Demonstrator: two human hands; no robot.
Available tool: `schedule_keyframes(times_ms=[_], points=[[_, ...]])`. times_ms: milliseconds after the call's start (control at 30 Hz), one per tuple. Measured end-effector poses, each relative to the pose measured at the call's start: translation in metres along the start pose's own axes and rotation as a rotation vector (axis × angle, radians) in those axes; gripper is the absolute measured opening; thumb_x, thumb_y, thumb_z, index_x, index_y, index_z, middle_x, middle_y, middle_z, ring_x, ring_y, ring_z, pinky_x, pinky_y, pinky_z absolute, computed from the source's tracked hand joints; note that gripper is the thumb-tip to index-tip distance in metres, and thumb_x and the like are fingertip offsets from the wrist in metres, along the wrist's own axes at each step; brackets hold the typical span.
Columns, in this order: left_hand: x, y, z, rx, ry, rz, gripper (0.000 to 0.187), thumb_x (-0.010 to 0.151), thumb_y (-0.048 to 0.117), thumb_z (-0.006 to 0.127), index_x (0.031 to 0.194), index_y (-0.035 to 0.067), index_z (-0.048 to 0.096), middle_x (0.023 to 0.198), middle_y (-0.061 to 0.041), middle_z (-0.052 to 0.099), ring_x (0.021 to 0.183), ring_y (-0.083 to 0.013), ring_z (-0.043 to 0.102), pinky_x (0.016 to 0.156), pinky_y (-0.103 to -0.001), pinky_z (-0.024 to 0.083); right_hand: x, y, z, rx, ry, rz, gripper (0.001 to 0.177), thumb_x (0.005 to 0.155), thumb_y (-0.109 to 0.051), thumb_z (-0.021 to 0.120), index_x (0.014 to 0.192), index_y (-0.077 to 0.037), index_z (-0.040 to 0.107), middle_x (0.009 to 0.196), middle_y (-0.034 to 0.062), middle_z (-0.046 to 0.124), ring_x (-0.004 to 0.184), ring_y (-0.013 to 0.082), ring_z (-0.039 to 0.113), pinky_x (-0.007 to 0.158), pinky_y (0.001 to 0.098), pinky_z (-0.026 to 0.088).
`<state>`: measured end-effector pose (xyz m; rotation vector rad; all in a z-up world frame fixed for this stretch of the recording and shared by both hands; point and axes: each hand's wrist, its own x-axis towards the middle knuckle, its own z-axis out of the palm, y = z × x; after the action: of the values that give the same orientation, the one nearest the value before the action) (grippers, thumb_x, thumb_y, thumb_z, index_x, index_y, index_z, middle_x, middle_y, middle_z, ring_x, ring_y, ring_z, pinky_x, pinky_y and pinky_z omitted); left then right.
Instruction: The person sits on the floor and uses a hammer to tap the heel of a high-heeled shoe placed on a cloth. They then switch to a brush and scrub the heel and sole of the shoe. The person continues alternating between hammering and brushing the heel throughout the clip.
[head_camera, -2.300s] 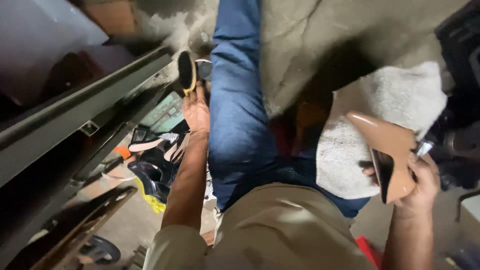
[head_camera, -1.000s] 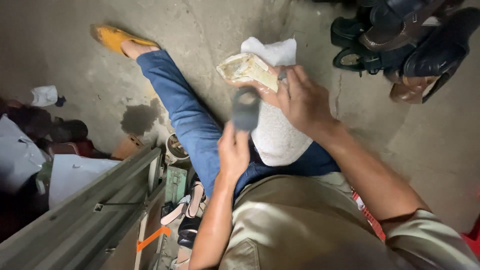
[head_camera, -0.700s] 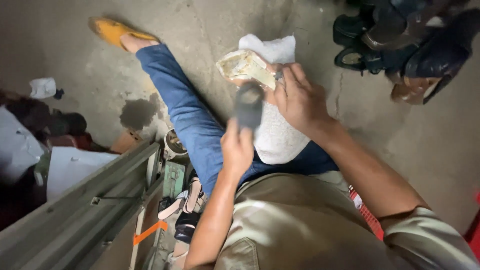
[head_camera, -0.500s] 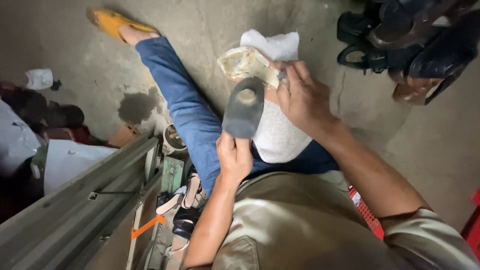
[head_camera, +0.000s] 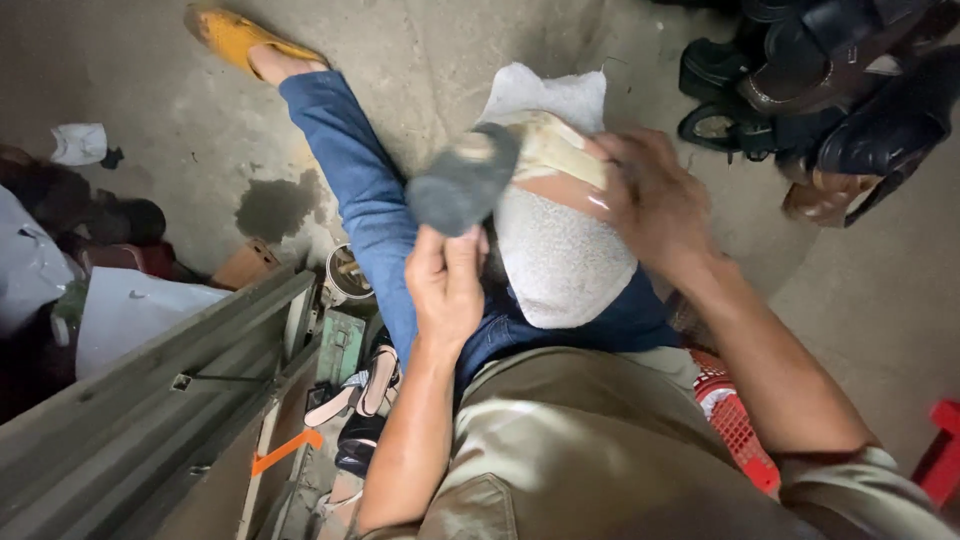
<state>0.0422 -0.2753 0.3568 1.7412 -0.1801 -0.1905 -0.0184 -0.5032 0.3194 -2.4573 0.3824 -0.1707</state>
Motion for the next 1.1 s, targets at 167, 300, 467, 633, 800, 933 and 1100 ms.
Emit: schedule_keyframes(times_ms=[167, 300, 467, 633, 800, 933, 1100], points=[[0.001, -0.056, -0.002, 0.243, -0.01, 0.011, 0.027, 0.102, 0.02, 0.063, 0.076, 0.01, 0.061, 0.057, -0.013, 0.058, 0.057, -0.024, 0.057, 0.056, -0.037, 0.049, -0.021, 0.028, 0.008, 0.123, 0.179, -0.099, 0.026, 0.11, -0.01, 0.059, 0.129, 0.0, 0.072, 0.112, 0.0159, 0.066, 0.1, 0.0386, 0.071, 0.081, 0.044, 0.058], [-0.001, -0.013, -0.006, 0.171, 0.036, -0.144, 0.037, 0.106, 0.029, 0.054, 0.071, 0.018, 0.06, 0.049, -0.001, 0.051, 0.051, -0.0139, 0.051, 0.057, -0.027, 0.051, -0.027, 0.034, 0.004, 0.19, 0.257, -0.168, 0.025, 0.112, -0.004, 0.058, 0.128, 0.007, 0.072, 0.105, 0.0254, 0.067, 0.095, 0.0384, 0.068, 0.079, 0.0462, 0.057], [-0.003, -0.055, -0.004, 0.217, 0.034, -0.157, 0.034, 0.103, 0.025, 0.061, 0.072, 0.014, 0.063, 0.057, -0.006, 0.058, 0.058, -0.0204, 0.056, 0.061, -0.033, 0.051, -0.031, 0.046, 0.01, 0.135, 0.267, -0.203, 0.026, 0.11, -0.006, 0.062, 0.131, 0.003, 0.073, 0.107, 0.0193, 0.07, 0.093, 0.0373, 0.069, 0.073, 0.0452, 0.057], [0.008, -0.039, -0.01, 0.081, 0.101, -0.171, 0.043, 0.107, 0.027, 0.053, 0.065, 0.017, 0.061, 0.045, 0.0, 0.048, 0.044, -0.0117, 0.047, 0.048, -0.024, 0.044, -0.025, 0.036, 0.004, 0.197, 0.271, -0.237, 0.023, 0.111, -0.003, 0.061, 0.128, 0.009, 0.071, 0.101, 0.0268, 0.067, 0.091, 0.0398, 0.067, 0.07, 0.0478, 0.056], [0.014, -0.073, -0.009, 0.165, -0.042, -0.207, 0.026, 0.107, 0.024, 0.052, 0.103, 0.012, 0.075, 0.058, -0.005, 0.059, 0.052, -0.0171, 0.059, 0.051, -0.033, 0.052, -0.031, 0.047, 0.009, 0.113, 0.259, -0.271, 0.026, 0.107, -0.004, 0.065, 0.13, 0.008, 0.071, 0.108, 0.0258, 0.07, 0.095, 0.0432, 0.067, 0.073, 0.0498, 0.057], [0.015, -0.021, 0.001, 0.018, 0.163, -0.229, 0.044, 0.107, 0.028, 0.048, 0.068, 0.014, 0.063, 0.044, -0.004, 0.05, 0.035, -0.0128, 0.047, 0.037, -0.021, 0.037, -0.036, 0.054, 0.009, 0.105, 0.207, -0.197, 0.038, 0.104, -0.01, 0.061, 0.142, -0.005, 0.067, 0.111, 0.0198, 0.069, 0.099, 0.0444, 0.066, 0.08, 0.051, 0.057], [0.012, -0.032, -0.001, 0.319, -0.093, -0.199, 0.036, 0.106, 0.029, 0.058, 0.075, 0.012, 0.064, 0.057, -0.007, 0.059, 0.057, -0.0215, 0.058, 0.06, -0.037, 0.054, -0.032, 0.034, 0.001, 0.066, 0.218, -0.112, 0.039, 0.1, -0.02, 0.064, 0.137, -0.01, 0.069, 0.115, 0.0148, 0.072, 0.106, 0.038, 0.069, 0.088, 0.0466, 0.057]])
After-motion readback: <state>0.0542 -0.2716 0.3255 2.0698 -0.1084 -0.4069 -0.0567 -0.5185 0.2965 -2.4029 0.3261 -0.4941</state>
